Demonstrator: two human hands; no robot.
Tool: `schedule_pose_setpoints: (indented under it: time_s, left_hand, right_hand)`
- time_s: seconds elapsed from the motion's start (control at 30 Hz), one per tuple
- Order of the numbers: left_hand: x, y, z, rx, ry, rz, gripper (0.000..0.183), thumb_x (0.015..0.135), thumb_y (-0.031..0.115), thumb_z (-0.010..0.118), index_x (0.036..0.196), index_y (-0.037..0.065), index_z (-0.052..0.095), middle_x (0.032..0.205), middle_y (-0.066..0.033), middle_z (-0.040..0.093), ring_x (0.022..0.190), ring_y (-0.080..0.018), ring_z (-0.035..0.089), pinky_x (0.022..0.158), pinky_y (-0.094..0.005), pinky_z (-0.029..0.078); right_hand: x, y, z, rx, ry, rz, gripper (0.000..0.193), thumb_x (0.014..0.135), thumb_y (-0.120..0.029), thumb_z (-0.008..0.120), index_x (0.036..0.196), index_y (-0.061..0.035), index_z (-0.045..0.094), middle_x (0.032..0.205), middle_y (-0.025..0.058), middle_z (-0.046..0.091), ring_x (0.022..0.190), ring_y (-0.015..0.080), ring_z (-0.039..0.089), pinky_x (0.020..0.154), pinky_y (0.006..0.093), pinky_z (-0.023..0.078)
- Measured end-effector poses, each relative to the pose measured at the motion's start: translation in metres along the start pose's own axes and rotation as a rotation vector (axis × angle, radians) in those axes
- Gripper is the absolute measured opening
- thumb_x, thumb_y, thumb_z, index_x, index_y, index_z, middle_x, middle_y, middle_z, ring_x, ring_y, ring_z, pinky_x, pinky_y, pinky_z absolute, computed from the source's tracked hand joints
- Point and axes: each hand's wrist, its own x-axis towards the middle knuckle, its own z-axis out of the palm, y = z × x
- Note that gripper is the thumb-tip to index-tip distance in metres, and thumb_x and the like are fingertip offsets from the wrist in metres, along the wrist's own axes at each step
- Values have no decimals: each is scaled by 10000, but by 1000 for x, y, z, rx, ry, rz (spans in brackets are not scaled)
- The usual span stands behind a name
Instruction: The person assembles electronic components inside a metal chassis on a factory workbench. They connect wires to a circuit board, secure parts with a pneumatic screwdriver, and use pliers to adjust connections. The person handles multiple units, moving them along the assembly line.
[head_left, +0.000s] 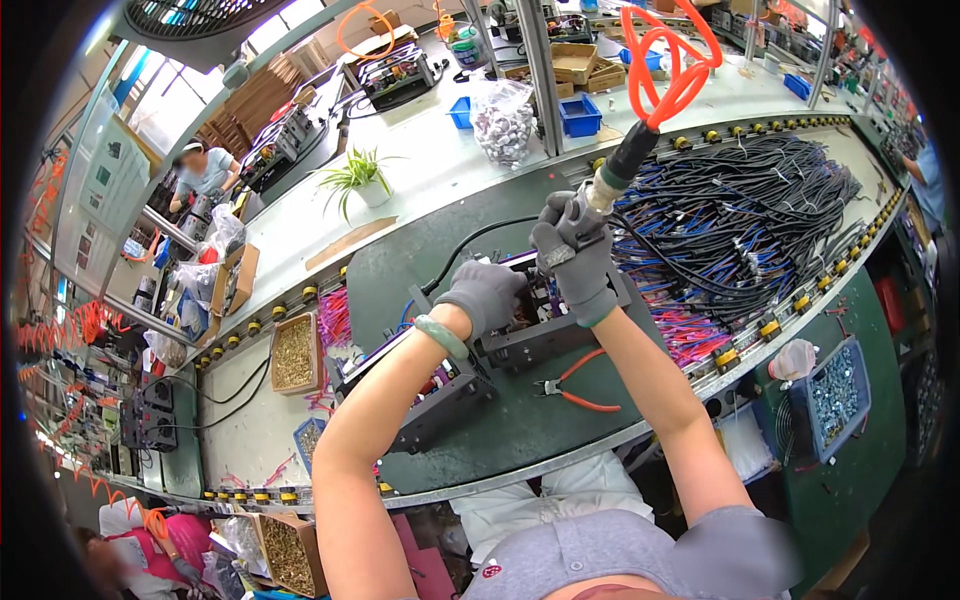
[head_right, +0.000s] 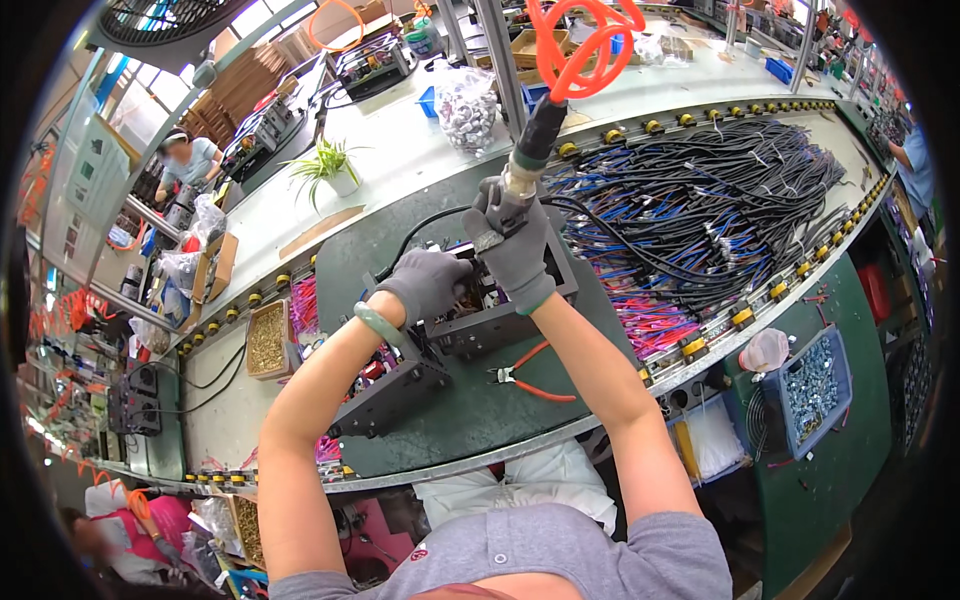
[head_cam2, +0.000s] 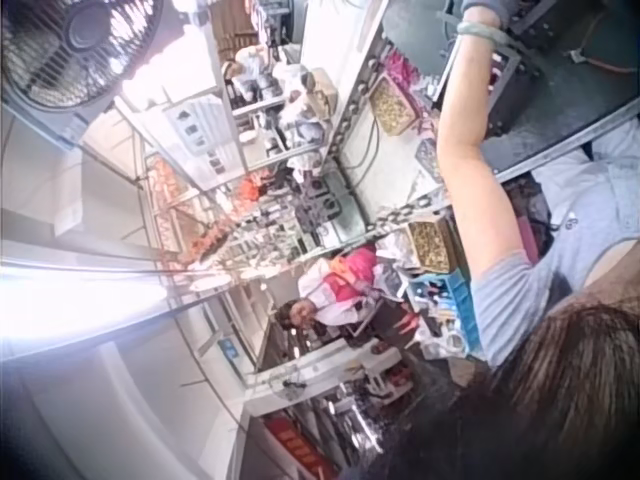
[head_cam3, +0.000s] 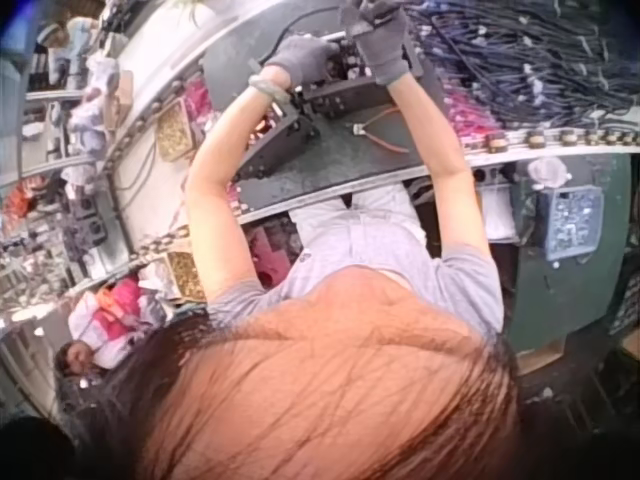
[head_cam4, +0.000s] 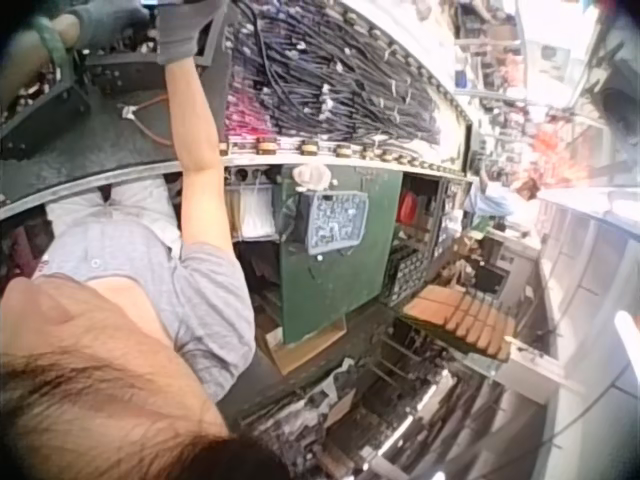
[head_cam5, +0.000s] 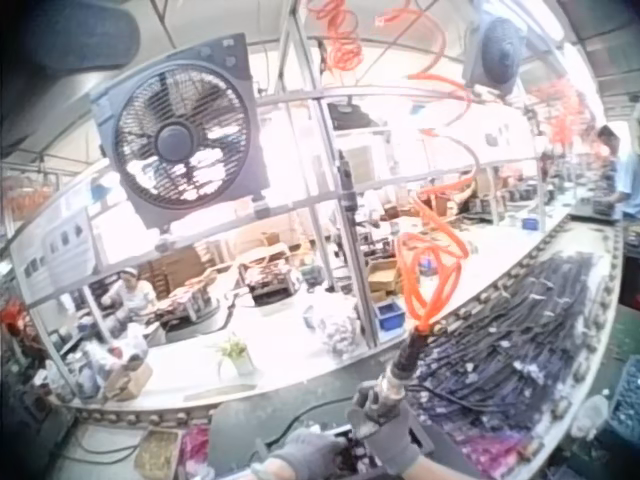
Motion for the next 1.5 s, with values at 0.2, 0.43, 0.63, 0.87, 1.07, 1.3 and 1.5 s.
schedule_pose_setpoints:
  time_s: [0.2, 0.43, 0.63, 0.87, 1.07, 1.3, 1.5]
  left_hand:
    - [-5, -7, 12, 0, 187, 38, 191, 806, 246, 635, 944, 134, 705, 846, -127, 683, 835, -336, 673, 752, -461, 515]
    - [-27, 8, 9, -133, 231, -281, 273, 812, 389, 687, 911, 141, 741, 879, -99, 725, 841, -295, 701, 791, -401, 532]
    - [-14, 22, 4, -92, 126, -352, 300, 909, 357, 563, 1029, 133, 723, 930, -91, 727, 879, -269, 705, 779, -403, 543]
    - [-59, -21, 27, -1836, 812, -365, 236, 927, 114, 561, 1133, 20, 630, 828, -46, 643, 791, -155, 629, 754, -323, 536]
    - [-148, 59, 86, -2441, 487, -258, 261, 996, 179, 488, 1193, 21, 555, 822, -58, 623, 553, -109, 497, 487, -233, 430]
    - [-129, 128, 108, -2470, 242, -108, 333, 1057, 324, 430, 1160, 23, 530, 738, -26, 583, 415, -56, 366, 383, -203, 283]
    - [-115, 136, 102, -2720, 52, -153, 445, 1035, 510, 396, 807, 160, 548, 535, 34, 434, 399, -77, 325, 383, -228, 234]
  right_hand:
    - [5, 1, 15, -69, -151, -2, 364, 778, -82, 777, 1087, -33, 592, 876, -18, 621, 745, 30, 559, 671, 211, 482]
    - [14, 7, 33, -220, -221, 43, 342, 759, -103, 769, 1058, -39, 614, 800, -21, 638, 695, 16, 540, 640, 216, 475]
    - [17, 9, 32, -152, -373, 188, 370, 773, -68, 771, 1100, -29, 602, 877, -23, 628, 778, 36, 559, 704, 223, 487]
    - [8, -39, 27, 204, -246, 75, 295, 855, -86, 695, 1121, -42, 575, 933, 14, 605, 772, 63, 589, 679, 217, 507]
    - [-58, -138, 7, 284, -119, 39, 486, 835, -330, 772, 1190, -95, 538, 911, 31, 543, 694, 142, 576, 609, 311, 497]
    - [-115, -142, -7, 312, 10, 15, 562, 819, -310, 808, 1235, -73, 513, 931, 53, 591, 748, 162, 633, 757, 369, 541]
    - [-121, -135, -5, 278, 37, -24, 549, 814, -310, 810, 1227, -89, 525, 927, 50, 597, 745, 157, 624, 750, 366, 537]
